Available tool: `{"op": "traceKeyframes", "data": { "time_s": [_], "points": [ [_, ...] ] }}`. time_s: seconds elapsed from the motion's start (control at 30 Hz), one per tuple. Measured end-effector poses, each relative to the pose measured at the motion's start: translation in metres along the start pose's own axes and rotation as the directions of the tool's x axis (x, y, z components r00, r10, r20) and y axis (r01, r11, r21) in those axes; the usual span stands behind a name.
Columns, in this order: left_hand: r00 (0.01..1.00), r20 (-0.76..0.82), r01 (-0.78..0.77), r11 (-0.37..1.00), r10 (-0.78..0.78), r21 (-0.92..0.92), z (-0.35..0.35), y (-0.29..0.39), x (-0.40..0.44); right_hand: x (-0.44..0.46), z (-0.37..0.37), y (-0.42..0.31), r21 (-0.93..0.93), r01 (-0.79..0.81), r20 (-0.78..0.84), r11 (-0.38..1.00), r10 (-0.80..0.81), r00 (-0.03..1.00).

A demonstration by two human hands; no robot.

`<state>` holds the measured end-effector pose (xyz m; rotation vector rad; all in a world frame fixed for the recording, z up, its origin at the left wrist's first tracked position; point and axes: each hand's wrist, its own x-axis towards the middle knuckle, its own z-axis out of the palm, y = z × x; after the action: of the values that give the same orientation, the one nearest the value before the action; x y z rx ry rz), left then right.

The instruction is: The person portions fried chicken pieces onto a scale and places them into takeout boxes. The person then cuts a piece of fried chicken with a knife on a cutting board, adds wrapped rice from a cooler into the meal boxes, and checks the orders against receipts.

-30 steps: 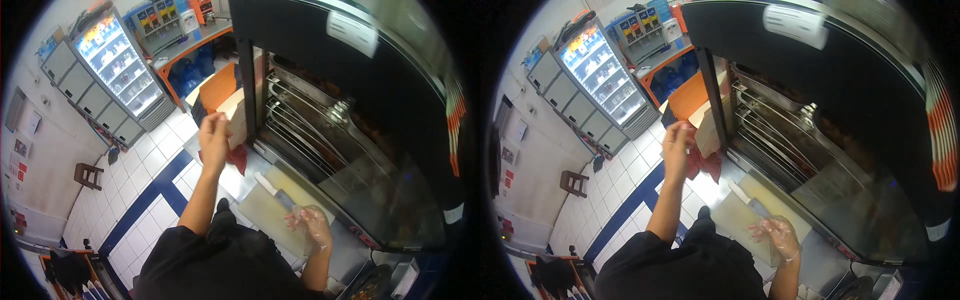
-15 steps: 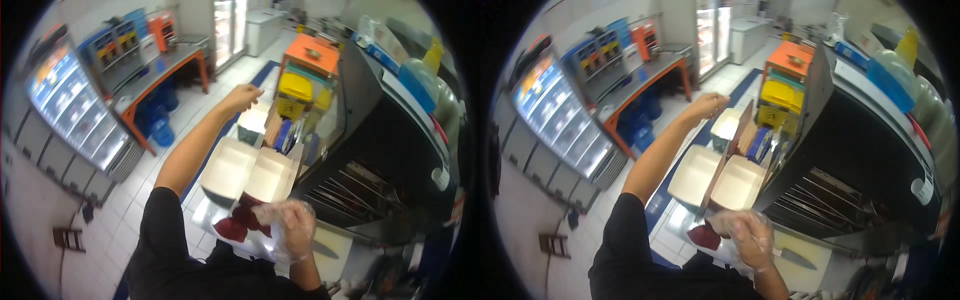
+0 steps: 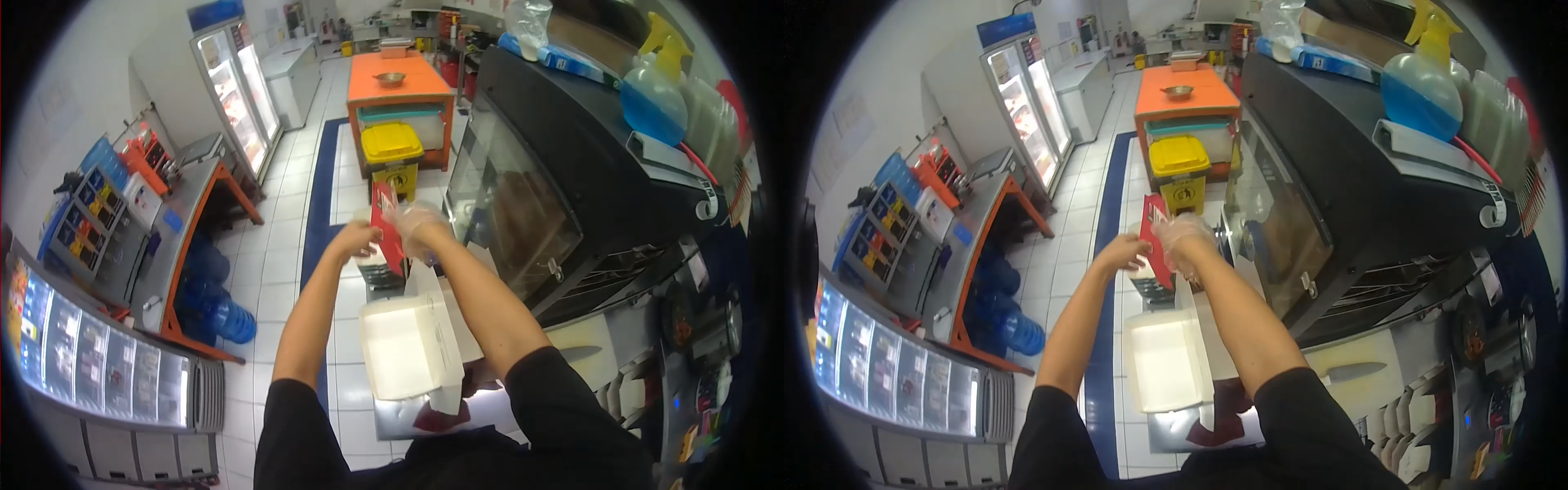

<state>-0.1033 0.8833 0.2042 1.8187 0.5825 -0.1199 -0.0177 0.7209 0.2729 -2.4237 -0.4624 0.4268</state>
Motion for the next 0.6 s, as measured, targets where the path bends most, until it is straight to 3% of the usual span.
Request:
{"op": "traceKeyframes", "data": {
  "time_s": [0.03, 0.1, 0.13, 0.17, 0.2, 0.23, 0.27, 0.3, 0.33, 0.37, 0.4, 0.47, 0.5, 0.53, 0.57, 0.6],
  "points": [
    [0.998, 0.024, -0.06, 0.998, 0.061, -0.03, 0.005, -0.015, 0.012, 0.024, 0.021, 0.008, -0.398, 0.287, 0.183, 0.872, -0.231, 0.956],
    [0.99, 0.002, -0.138, 0.989, 0.138, 0.056, 0.014, -0.024, 0.022, 0.034, 0.029, 0.019, -0.539, 0.476, 0.335, 0.694, -0.342, 0.878],
    [0.932, -0.055, -0.343, 0.921, 0.358, 0.185, 0.017, -0.042, 0.043, 0.027, 0.034, 0.024, -0.386, 0.404, 0.219, 0.829, -0.343, 0.913],
    [0.919, -0.06, -0.37, 0.906, 0.389, 0.208, 0.02, -0.033, 0.038, 0.035, 0.05, 0.03, -0.371, 0.367, 0.139, 0.853, -0.34, 0.93],
    [0.93, 0.008, -0.367, 0.927, 0.368, 0.081, 0.019, -0.027, 0.045, 0.044, 0.065, 0.037, -0.348, 0.333, 0.057, 0.876, -0.335, 0.941],
    [0.932, -0.09, -0.359, 0.929, 0.351, -0.089, 0.022, -0.003, 0.025, 0.053, 0.081, 0.045, -0.32, 0.303, -0.024, 0.898, -0.327, 0.945],
    [0.92, -0.087, -0.392, 0.895, 0.383, -0.211, 0.013, -0.003, 0.026, 0.023, 0.056, 0.034, -0.418, 0.345, 0.032, 0.84, -0.366, 0.93],
    [0.927, -0.041, -0.372, 0.928, 0.373, 0.039, 0.01, 0.009, 0.009, 0.03, 0.072, 0.033, -0.397, 0.332, 0.001, 0.855, -0.362, 0.932],
    [0.901, -0.001, -0.427, 0.888, 0.433, 0.169, 0.008, 0.005, 0.005, 0.009, 0.057, 0.028, -0.257, 0.347, -0.01, 0.902, -0.362, 0.932],
    [0.897, 0.008, -0.432, 0.876, 0.441, 0.213, 0.009, 0.015, -0.005, -0.016, 0.029, 0.018, -0.154, 0.261, 0.076, 0.953, -0.252, 0.965],
    [0.899, -0.026, -0.431, 0.896, 0.436, 0.109, 0.008, 0.026, -0.02, -0.042, 0.0, 0.006, -0.071, 0.15, 0.161, 0.986, -0.137, 0.977],
    [0.863, -0.252, -0.455, 0.891, 0.438, -0.008, -0.005, 0.043, -0.042, -0.025, 0.012, 0.011, -0.314, 0.252, 0.153, 0.915, -0.213, 0.965],
    [0.826, -0.318, -0.493, 0.87, 0.466, -0.003, -0.022, 0.045, -0.048, -0.018, 0.016, 0.014, -0.302, 0.256, 0.148, 0.918, -0.22, 0.964],
    [0.774, -0.418, -0.516, 0.856, 0.476, 0.02, -0.036, 0.053, -0.061, -0.011, 0.018, 0.017, -0.368, 0.269, 0.107, 0.89, -0.247, 0.963],
    [0.651, -0.499, -0.633, 0.772, 0.571, 0.057, -0.037, 0.072, -0.093, -0.008, 0.017, 0.016, -0.435, 0.28, 0.071, 0.856, -0.278, 0.958],
    [0.604, -0.617, -0.599, 0.798, 0.504, 0.066, -0.032, 0.095, -0.136, -0.006, 0.014, 0.009, -0.432, 0.29, 0.073, 0.854, -0.288, 0.955]
  ]
}}
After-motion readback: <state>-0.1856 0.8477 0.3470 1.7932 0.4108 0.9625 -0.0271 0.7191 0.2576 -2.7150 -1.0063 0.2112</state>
